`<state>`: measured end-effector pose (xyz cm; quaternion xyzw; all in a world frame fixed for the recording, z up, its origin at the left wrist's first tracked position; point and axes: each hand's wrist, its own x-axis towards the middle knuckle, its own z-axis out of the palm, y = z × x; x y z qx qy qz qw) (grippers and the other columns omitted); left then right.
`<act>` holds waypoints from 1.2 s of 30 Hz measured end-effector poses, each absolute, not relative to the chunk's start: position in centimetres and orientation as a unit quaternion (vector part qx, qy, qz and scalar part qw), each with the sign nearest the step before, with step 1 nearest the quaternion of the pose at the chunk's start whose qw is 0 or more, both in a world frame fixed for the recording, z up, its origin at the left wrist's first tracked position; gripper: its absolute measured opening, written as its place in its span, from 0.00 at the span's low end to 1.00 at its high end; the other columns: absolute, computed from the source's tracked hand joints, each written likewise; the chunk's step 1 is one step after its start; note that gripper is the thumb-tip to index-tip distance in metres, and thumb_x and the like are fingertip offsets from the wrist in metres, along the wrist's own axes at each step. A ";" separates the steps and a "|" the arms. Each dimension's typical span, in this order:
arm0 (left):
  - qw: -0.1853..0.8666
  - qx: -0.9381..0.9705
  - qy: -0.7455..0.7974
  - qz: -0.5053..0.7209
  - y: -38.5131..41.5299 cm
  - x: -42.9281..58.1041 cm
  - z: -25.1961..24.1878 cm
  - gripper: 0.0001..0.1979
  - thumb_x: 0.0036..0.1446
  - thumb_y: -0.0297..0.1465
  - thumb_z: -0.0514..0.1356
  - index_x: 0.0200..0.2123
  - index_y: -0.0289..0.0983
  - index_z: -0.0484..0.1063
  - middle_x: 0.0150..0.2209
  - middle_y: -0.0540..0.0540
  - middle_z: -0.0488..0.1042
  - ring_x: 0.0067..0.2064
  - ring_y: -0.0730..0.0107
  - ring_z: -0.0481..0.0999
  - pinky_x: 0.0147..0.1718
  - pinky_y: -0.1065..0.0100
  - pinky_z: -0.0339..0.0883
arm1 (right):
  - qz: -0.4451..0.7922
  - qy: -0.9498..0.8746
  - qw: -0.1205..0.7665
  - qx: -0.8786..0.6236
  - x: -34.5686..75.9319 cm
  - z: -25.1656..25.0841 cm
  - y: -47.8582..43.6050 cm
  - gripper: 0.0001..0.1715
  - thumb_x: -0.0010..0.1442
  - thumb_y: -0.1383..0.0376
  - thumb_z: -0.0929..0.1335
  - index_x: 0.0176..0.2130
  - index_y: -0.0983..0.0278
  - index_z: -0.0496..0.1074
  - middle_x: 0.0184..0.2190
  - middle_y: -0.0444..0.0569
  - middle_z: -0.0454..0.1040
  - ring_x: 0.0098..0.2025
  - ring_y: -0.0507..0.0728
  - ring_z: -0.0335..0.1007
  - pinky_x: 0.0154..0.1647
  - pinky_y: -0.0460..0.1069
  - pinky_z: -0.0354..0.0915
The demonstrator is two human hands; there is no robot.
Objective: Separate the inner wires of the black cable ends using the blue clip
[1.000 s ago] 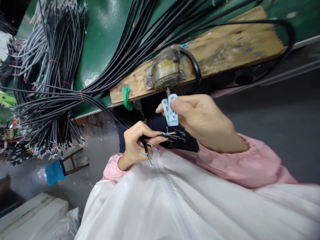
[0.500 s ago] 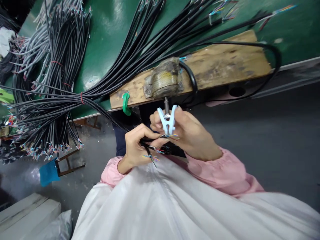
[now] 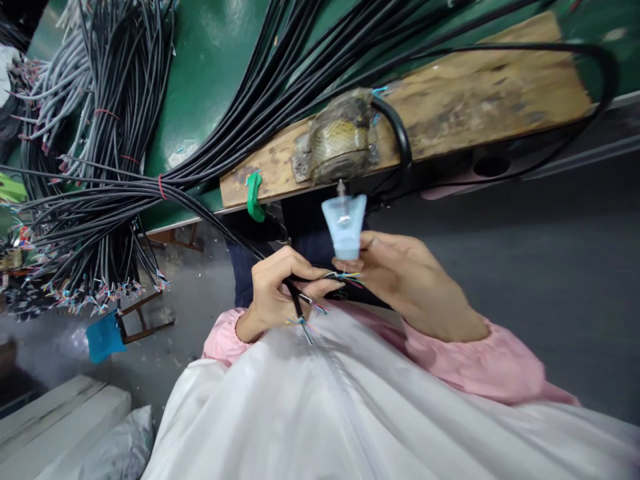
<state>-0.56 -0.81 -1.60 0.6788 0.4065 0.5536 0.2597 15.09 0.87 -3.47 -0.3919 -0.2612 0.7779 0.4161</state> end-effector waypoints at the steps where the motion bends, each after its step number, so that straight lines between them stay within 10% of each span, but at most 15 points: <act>1: 0.267 0.684 0.398 0.549 -0.8 -0.8 -1.8 0.14 0.55 0.39 0.69 0.25 0.36 0.74 0.21 0.52 0.73 0.22 0.79 0.69 0.19 0.74 0.60 | 0.775 -0.273 0.412 -0.395 15.2 -3.3 0.6 0.27 0.41 0.41 0.78 0.26 0.60 0.77 0.22 0.42 0.67 0.25 0.50 0.62 0.27 0.47 0.63; 11: 0.599 0.521 0.439 0.421 2.0 -4.5 -2.8 0.24 0.38 0.50 0.74 0.26 0.35 0.77 0.24 0.51 0.73 0.23 0.81 0.71 0.24 0.75 0.66 | 0.678 -0.583 0.287 -0.344 15.1 -3.7 -0.5 0.25 0.53 0.43 0.74 0.22 0.61 0.76 0.19 0.45 0.72 0.21 0.51 0.64 0.23 0.48 0.59; 22: 0.487 0.543 0.505 0.462 -1.2 -3.0 -2.4 0.17 0.52 0.44 0.70 0.31 0.34 0.80 0.28 0.48 0.77 0.27 0.79 0.76 0.27 0.76 0.72 | 0.449 -0.519 0.538 -0.489 13.0 -2.9 -1.3 0.05 0.55 0.61 0.75 0.29 0.57 0.76 0.27 0.45 0.73 0.26 0.54 0.66 0.28 0.52 0.63; 36: 0.202 0.681 0.498 0.497 -1.6 -0.6 -3.3 0.09 0.58 0.34 0.66 0.29 0.36 0.81 0.24 0.48 0.77 0.23 0.76 0.73 0.22 0.72 0.64 | 0.349 -0.537 0.529 -0.557 13.5 -2.8 -2.1 0.07 0.55 0.60 0.75 0.28 0.55 0.75 0.28 0.48 0.75 0.28 0.58 0.68 0.32 0.56 0.64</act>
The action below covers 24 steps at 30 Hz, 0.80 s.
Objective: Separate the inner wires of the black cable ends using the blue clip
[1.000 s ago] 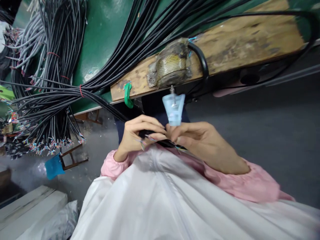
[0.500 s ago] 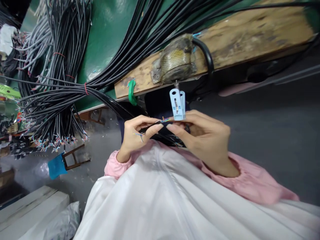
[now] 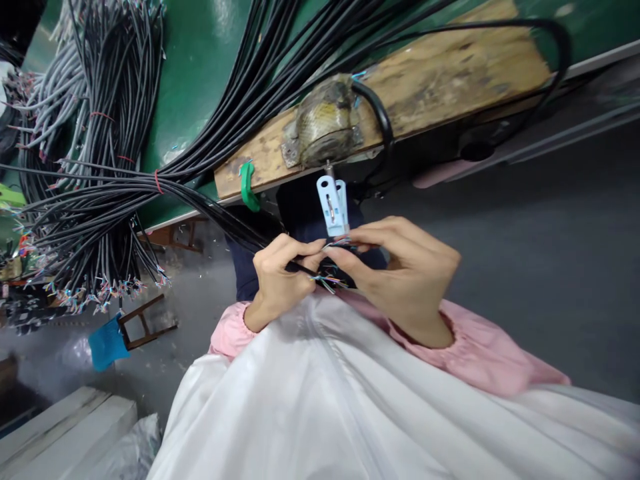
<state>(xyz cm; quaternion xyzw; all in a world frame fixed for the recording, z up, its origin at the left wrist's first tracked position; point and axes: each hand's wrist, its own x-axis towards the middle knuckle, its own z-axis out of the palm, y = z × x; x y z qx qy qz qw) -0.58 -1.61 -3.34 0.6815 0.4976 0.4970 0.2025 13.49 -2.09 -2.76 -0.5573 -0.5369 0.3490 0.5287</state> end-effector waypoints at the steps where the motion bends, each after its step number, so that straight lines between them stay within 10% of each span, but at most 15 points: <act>1: 0.195 0.683 0.496 0.499 -1.6 -0.4 -3.5 0.08 0.58 0.33 0.66 0.29 0.36 0.81 0.23 0.49 0.77 0.23 0.76 0.72 0.22 0.72 0.64 | 0.348 -0.535 0.527 -0.561 13.5 -2.9 -2.0 0.06 0.56 0.61 0.74 0.28 0.55 0.76 0.28 0.48 0.75 0.27 0.57 0.68 0.31 0.55 0.64; 24: 0.065 0.717 0.496 0.486 -1.6 0.5 -5.1 0.11 0.61 0.25 0.60 0.26 0.34 0.77 0.21 0.52 0.71 0.21 0.80 0.70 0.21 0.76 0.64 | 0.470 -0.491 0.480 -0.555 14.9 -5.1 -2.6 0.11 0.59 0.54 0.72 0.35 0.57 0.81 0.35 0.49 0.84 0.34 0.60 0.80 0.35 0.55 0.73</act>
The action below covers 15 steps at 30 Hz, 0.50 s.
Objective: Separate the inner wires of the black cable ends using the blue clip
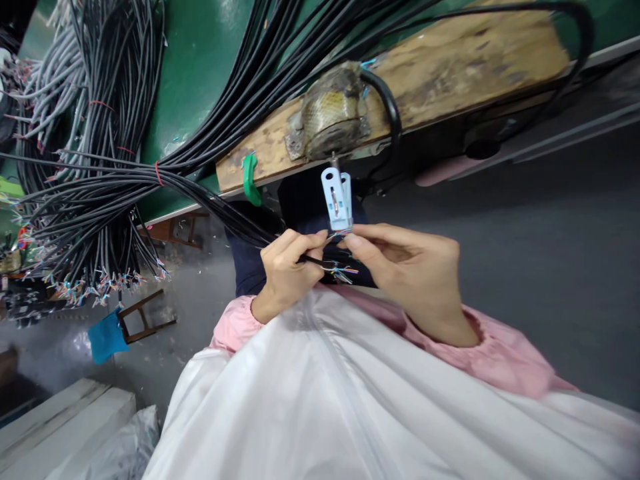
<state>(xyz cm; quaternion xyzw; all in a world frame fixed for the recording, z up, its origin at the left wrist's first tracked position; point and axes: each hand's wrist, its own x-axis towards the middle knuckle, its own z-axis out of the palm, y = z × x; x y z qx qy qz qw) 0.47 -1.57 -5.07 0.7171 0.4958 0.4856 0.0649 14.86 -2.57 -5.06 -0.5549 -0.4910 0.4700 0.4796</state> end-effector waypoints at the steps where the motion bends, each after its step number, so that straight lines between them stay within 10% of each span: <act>1: 0.066 0.719 0.499 0.479 -1.6 0.4 -5.2 0.11 0.61 0.26 0.60 0.26 0.35 0.77 0.21 0.52 0.71 0.21 0.80 0.70 0.21 0.76 0.64 | 0.479 -0.483 0.477 -0.556 14.9 -5.1 -2.5 0.11 0.58 0.54 0.73 0.35 0.57 0.81 0.35 0.48 0.84 0.34 0.60 0.80 0.36 0.55 0.74; 15: 0.065 0.724 0.503 0.467 -1.8 0.1 -5.8 0.11 0.61 0.24 0.60 0.26 0.35 0.76 0.21 0.54 0.70 0.22 0.82 0.68 0.23 0.78 0.62 | 0.496 -0.467 0.495 -0.540 15.0 -6.0 -2.4 0.10 0.56 0.57 0.74 0.36 0.60 0.82 0.33 0.48 0.84 0.31 0.58 0.82 0.34 0.50 0.80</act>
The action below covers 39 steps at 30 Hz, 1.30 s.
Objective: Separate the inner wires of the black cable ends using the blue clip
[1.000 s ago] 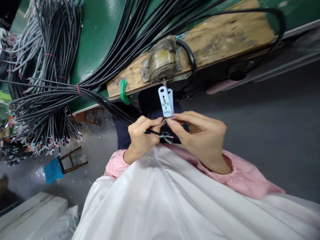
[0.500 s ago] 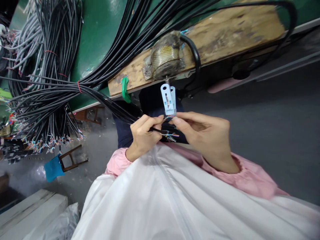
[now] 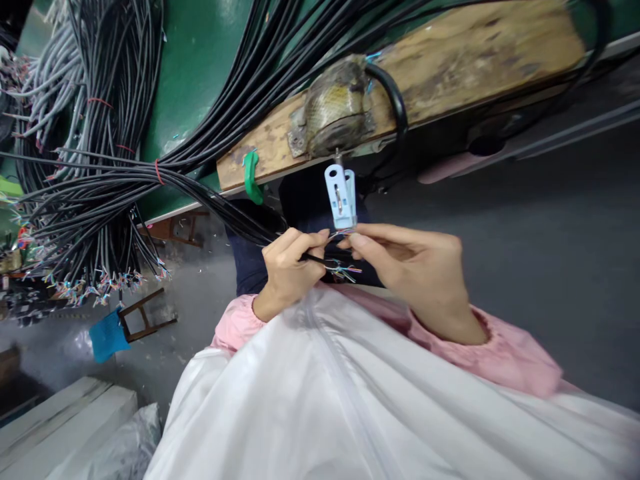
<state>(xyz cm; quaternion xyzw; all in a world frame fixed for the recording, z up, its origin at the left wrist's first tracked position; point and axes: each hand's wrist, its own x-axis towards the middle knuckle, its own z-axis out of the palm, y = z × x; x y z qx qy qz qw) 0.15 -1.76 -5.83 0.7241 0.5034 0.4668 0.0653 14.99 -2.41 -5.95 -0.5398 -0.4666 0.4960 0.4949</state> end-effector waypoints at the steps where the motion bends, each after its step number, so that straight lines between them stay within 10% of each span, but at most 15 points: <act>1: 0.058 0.728 0.503 0.462 -1.8 0.2 -5.9 0.11 0.62 0.24 0.59 0.26 0.35 0.76 0.21 0.54 0.69 0.22 0.82 0.68 0.23 0.78 0.63 | 0.489 -0.471 0.493 -0.544 15.0 -6.1 -2.4 0.10 0.57 0.57 0.74 0.36 0.60 0.82 0.32 0.47 0.84 0.30 0.58 0.82 0.33 0.50 0.80; 21: 0.082 0.764 0.475 0.429 -2.1 -0.6 -4.2 0.12 0.66 0.32 0.58 0.34 0.35 0.79 0.27 0.51 0.77 0.26 0.81 0.73 0.26 0.78 0.67 | 0.149 -0.653 0.579 -0.465 14.3 -4.1 -2.2 0.10 0.58 0.74 0.70 0.31 0.59 0.75 0.20 0.42 0.73 0.20 0.50 0.66 0.23 0.46 0.65; 33: 0.060 0.850 0.340 0.398 -2.1 -0.6 -2.0 0.07 0.67 0.31 0.58 0.42 0.36 0.74 0.32 0.53 0.75 0.29 0.82 0.75 0.28 0.79 0.68 | 0.299 -0.661 0.548 -0.417 17.8 -2.3 -2.7 0.09 0.59 0.72 0.71 0.29 0.60 0.76 0.25 0.45 0.79 0.25 0.52 0.74 0.27 0.48 0.71; 39: 0.061 0.839 0.337 0.423 -2.7 -0.1 -2.2 0.06 0.66 0.31 0.59 0.41 0.35 0.74 0.29 0.52 0.75 0.28 0.79 0.73 0.29 0.74 0.66 | 0.526 -0.568 0.471 -0.423 19.1 -0.5 -2.2 0.22 0.60 0.49 0.71 0.23 0.60 0.75 0.21 0.46 0.77 0.24 0.52 0.72 0.22 0.46 0.68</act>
